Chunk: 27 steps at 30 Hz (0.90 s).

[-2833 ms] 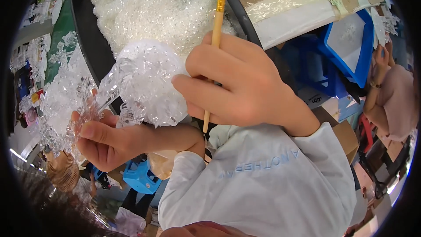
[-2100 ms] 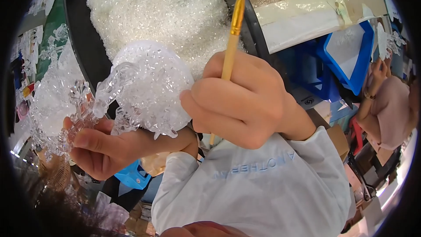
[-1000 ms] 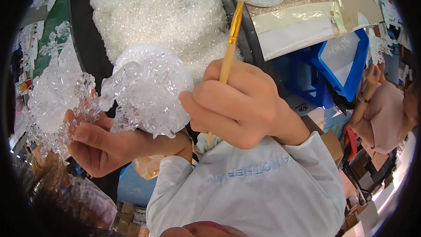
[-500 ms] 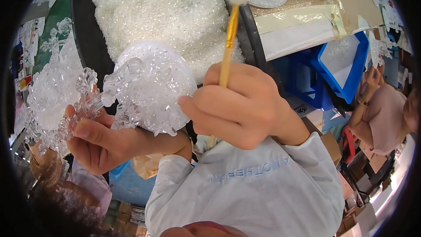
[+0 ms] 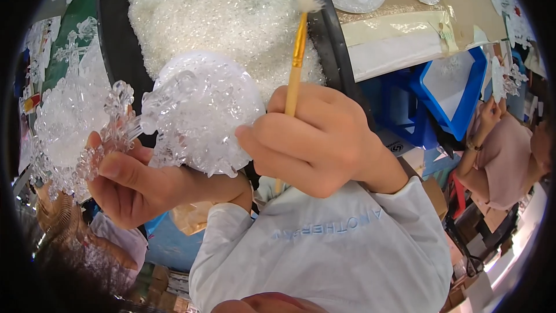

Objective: Assembling decorative clear plastic fixture components using a brush to apply adhesive and connecting pieces together.

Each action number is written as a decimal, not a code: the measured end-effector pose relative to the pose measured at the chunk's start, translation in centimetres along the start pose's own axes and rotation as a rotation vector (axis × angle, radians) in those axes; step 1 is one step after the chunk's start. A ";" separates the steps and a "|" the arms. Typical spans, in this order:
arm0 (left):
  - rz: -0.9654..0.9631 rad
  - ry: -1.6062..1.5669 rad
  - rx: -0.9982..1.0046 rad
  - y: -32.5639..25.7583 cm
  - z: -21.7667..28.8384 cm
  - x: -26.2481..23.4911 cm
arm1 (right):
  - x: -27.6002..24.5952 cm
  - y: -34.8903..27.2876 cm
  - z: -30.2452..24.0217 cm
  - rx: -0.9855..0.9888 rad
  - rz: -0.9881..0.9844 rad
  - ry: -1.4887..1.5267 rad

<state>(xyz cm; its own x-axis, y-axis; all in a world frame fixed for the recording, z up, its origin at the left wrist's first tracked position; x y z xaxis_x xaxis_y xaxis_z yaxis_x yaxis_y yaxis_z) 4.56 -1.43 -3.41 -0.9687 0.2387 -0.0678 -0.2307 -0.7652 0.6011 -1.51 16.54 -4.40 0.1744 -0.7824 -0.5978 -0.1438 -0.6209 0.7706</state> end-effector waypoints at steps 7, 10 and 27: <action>0.057 -0.080 -0.041 -0.4 0.0 0.5 | 0.1 -0.1 0.0 -0.013 -0.036 0.001; -0.107 -0.018 0.022 -0.1 -0.2 -0.1 | 0.5 0.1 -0.2 -0.007 -0.034 0.012; -0.214 -0.056 0.105 0.4 1.2 0.3 | -1.6 2.9 2.1 0.294 0.063 0.178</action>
<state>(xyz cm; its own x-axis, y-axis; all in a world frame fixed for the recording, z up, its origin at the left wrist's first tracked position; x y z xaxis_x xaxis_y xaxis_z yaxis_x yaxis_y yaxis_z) 4.30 -1.00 -2.21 -0.8916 0.4238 -0.1596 -0.4161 -0.6278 0.6578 -4.21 15.90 -1.68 0.3194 -0.8148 -0.4838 -0.4298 -0.5796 0.6923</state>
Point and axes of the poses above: each hand's wrist, its own y-axis towards the middle knuckle, its own x-axis out of the palm, z = x × y, the point moved 5 cm from there along y, towards the middle knuckle, and after that the axes turned 14 degrees about -x, right-handed, at the moved point
